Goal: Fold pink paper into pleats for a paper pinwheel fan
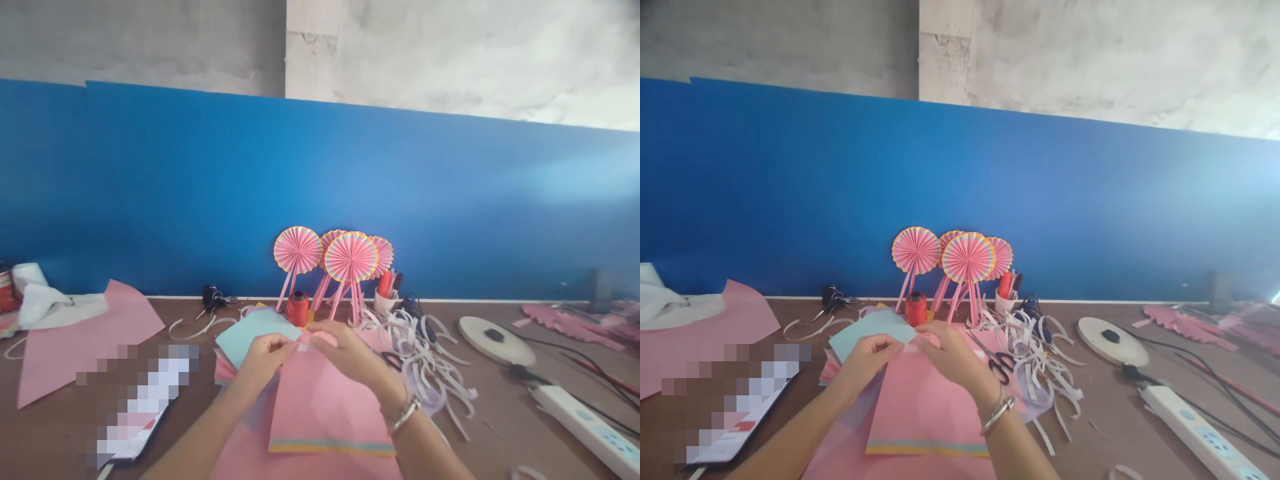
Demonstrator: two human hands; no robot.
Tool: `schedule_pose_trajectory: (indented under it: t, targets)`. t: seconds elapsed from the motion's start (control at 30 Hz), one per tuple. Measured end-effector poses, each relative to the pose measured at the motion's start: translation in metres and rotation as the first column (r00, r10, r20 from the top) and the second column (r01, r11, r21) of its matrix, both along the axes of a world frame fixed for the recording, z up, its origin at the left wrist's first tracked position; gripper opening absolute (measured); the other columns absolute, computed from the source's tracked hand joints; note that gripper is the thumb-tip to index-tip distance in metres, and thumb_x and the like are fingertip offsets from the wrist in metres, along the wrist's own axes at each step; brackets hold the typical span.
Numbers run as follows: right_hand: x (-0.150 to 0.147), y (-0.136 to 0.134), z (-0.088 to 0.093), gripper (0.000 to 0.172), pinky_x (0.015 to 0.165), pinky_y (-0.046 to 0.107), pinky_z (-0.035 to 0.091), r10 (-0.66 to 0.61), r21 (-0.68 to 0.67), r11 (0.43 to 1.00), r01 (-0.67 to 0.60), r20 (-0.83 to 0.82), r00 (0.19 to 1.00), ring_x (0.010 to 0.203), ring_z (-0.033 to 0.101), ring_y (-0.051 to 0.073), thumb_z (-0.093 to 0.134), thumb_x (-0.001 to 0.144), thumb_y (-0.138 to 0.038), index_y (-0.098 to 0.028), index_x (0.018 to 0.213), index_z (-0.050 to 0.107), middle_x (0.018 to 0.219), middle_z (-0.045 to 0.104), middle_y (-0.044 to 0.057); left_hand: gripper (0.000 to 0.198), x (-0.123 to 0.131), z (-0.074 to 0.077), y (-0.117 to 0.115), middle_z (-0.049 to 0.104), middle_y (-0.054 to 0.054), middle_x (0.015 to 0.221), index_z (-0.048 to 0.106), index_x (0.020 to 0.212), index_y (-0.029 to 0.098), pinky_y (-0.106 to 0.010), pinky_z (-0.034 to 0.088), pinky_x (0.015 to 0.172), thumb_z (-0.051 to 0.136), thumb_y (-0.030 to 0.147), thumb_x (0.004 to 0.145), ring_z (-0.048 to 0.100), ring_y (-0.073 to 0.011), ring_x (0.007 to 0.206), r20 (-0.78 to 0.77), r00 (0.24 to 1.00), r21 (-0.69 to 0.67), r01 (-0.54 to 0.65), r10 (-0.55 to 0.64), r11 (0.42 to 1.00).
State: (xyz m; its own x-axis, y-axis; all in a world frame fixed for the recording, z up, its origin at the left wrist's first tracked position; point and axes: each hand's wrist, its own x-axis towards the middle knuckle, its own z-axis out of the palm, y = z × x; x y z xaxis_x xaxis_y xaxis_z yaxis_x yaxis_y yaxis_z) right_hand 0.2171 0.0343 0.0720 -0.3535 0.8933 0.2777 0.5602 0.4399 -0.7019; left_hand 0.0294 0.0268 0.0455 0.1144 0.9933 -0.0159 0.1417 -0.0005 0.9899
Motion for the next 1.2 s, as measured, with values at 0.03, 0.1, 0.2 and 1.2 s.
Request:
schedule_pose_trajectory:
  t: [0.03,0.1,0.2,1.2]
  targets:
    - [-0.009,-0.003,-0.002,0.022,0.081,0.029,0.044,0.029,-0.031,0.999,-0.030,-0.023,0.999,0.092,0.060,0.020,0.047,0.083,-0.029,-0.018,0.089,0.065,0.099,0.067,0.007,0.034,0.002,-0.002,-0.001,0.041,0.007,0.050,0.060,0.059,0.015,-0.022,0.023,0.048,0.065,0.048,0.064,0.031,-0.0081,0.048,0.027,1.000,-0.017,0.008,-0.008,1.000]
    - [-0.018,-0.006,-0.005,0.018,0.072,0.027,0.044,0.031,-0.067,0.997,-0.032,-0.015,0.999,0.080,0.059,0.017,0.045,0.083,-0.023,-0.018,0.078,0.062,0.085,0.066,0.004,0.039,0.003,-0.004,-0.002,0.038,0.007,0.048,0.056,0.055,0.016,-0.022,0.021,0.047,0.067,0.052,0.062,0.029,-0.0074,0.047,0.073,0.997,-0.056,0.017,-0.013,0.998]
    - [-0.015,-0.006,-0.003,0.018,0.065,0.025,0.040,-0.007,-0.080,0.997,0.009,0.029,1.000,0.072,0.056,0.015,0.043,0.083,-0.018,-0.017,0.071,0.056,0.075,0.062,0.001,0.045,0.002,-0.007,0.000,0.034,0.008,0.045,0.054,0.055,0.016,-0.021,0.017,0.046,0.065,0.058,0.064,0.026,-0.0067,0.045,0.131,0.991,-0.121,0.035,-0.019,0.992]
    - [-0.028,-0.018,-0.005,0.020,0.069,0.025,0.044,-0.081,0.242,0.969,0.054,0.106,0.991,0.075,0.061,0.017,0.051,0.082,-0.006,-0.017,0.075,0.067,0.078,0.066,0.005,0.023,0.008,-0.009,-0.009,0.071,-0.006,0.078,0.069,0.078,0.015,-0.028,0.045,0.066,0.056,0.034,0.076,0.062,-0.0213,0.075,-0.056,0.998,0.198,0.045,-0.035,0.979]
